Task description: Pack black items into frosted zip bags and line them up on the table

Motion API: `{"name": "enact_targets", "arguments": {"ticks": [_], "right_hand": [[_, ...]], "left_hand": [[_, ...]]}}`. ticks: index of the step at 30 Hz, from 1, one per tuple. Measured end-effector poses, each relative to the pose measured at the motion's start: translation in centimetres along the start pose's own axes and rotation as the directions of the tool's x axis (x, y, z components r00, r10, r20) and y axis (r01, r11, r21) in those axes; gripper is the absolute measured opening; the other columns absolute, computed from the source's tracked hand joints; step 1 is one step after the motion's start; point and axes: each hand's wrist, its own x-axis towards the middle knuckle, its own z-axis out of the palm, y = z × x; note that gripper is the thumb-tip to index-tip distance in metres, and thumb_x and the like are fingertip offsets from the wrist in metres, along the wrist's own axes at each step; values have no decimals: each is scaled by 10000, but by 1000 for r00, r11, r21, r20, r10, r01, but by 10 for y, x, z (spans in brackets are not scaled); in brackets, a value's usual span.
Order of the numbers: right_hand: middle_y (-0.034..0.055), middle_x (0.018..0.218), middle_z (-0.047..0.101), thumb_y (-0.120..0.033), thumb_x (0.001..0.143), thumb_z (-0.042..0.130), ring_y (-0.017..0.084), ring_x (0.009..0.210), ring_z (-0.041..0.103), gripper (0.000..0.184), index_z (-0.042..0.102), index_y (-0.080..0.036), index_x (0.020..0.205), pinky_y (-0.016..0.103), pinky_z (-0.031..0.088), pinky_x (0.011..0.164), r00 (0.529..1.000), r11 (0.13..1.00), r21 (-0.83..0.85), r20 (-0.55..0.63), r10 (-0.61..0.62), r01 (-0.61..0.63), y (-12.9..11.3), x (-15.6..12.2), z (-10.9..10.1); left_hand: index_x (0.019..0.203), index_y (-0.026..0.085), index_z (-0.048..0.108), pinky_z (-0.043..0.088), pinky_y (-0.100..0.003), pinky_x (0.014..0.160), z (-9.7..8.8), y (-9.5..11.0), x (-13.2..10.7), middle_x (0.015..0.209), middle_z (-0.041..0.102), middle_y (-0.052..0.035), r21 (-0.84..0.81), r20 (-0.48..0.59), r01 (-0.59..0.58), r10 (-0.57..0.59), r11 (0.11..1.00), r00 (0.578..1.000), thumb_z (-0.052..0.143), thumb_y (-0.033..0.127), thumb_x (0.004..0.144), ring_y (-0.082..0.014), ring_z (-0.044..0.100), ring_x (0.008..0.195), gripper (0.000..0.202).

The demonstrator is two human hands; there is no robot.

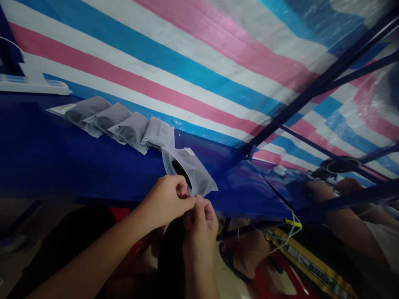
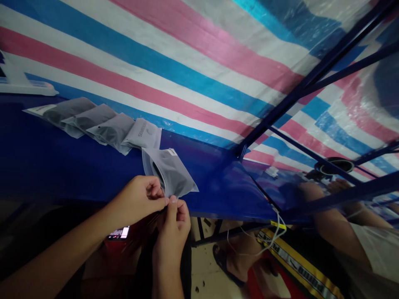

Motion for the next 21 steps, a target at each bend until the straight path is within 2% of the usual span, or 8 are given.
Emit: {"name": "enact_targets", "arguments": {"ticks": [5, 11, 16, 21], "right_hand": [[-98, 488, 330, -484, 879, 682, 39, 433, 246, 425, 442, -190, 687, 164, 195, 428, 998, 997, -51, -11, -59, 58, 2, 0, -6], [-99, 450, 324, -472, 878, 694, 36, 407, 234, 438, 426, -191, 675, 178, 158, 420, 998, 996, -66, -11, -59, 58, 0, -4, -19], [-101, 435, 298, -490, 852, 716, 34, 407, 189, 445, 442, -189, 672, 205, 100, 432, 1000, 998, -67, 3, 7, -7, -6, -12, -36], [-100, 425, 282, -494, 832, 732, 40, 413, 162, 464, 422, -195, 658, 226, 92, 437, 997, 997, -44, 21, 70, -69, -13, -18, -51]], "left_hand": [[666, 207, 403, 448, -258, 587, 1, 3, 4, 675, 597, 24, -137, -32, 53, -58, 989, 998, 699, 253, 707, -127, 579, 629, 303], [665, 217, 343, 494, -275, 626, -11, 9, 12, 625, 604, 42, -330, -66, 104, -133, 938, 989, 703, 181, 659, -135, 630, 618, 362], [683, 218, 342, 516, -277, 658, -26, 9, 20, 634, 643, 35, -350, -153, 109, -172, 930, 973, 733, 176, 638, -138, 657, 635, 395], [673, 214, 344, 523, -270, 676, -40, 9, 22, 628, 651, 36, -321, -224, 105, -183, 941, 957, 756, 204, 651, -138, 666, 650, 413]]}}
